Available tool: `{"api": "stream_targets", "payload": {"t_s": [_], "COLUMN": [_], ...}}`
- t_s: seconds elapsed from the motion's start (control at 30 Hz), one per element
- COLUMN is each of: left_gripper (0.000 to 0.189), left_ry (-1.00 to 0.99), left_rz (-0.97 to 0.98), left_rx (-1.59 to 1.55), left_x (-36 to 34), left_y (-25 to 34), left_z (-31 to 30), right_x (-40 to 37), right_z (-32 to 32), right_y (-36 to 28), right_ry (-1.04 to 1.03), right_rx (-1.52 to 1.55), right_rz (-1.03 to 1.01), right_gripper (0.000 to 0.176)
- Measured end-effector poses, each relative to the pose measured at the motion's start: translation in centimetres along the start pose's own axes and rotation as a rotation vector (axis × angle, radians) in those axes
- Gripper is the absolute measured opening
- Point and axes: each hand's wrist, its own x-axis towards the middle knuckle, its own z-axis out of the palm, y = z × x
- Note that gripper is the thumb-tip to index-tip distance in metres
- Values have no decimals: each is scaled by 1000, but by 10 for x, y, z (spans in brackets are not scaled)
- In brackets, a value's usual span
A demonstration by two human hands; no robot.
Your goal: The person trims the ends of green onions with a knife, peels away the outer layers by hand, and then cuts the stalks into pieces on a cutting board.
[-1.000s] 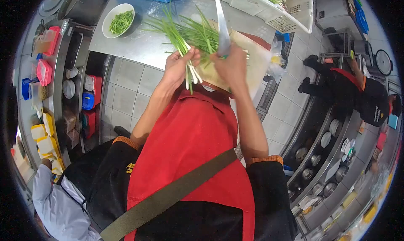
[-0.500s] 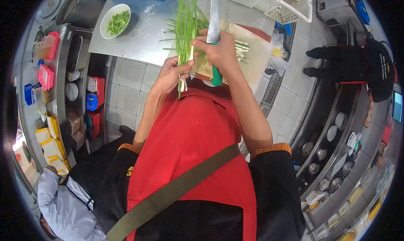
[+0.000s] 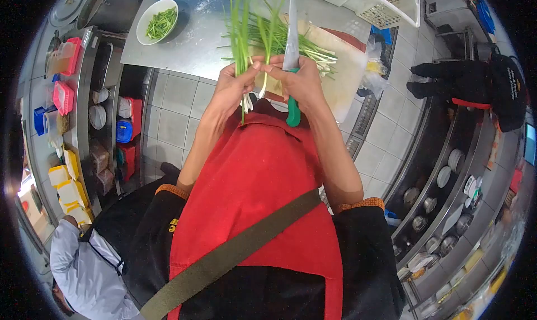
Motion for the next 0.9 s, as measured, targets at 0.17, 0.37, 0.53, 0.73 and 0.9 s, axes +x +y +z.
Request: {"api": "stream_targets", "payload": {"t_s": [0.17,0.37,0.53,0.73,0.9], "left_gripper": [13,15,19,20,21], "left_ry": [-39,-14,-22,-23,0], "left_rz": [-52,-46,-45,39,56], "left_rx": [-9,69,148,319,275], "left_x": [5,0,-4,-7,-6], "left_y": [-3,4,10,9,9], "left_z": [0,3,8,3,7], "right_x": [-2,-8,-7,-9,-4], "right_z": [-3,-2,-5,-5,-7], "right_y": [9,10,7,4,9], "right_ry": [-57,94,79,97,109], "right_rx": [-11,-23,59,45,17], "right_rz": [83,-53,-66,-58,-58], "right_gripper": [29,33,34,29,27]}}
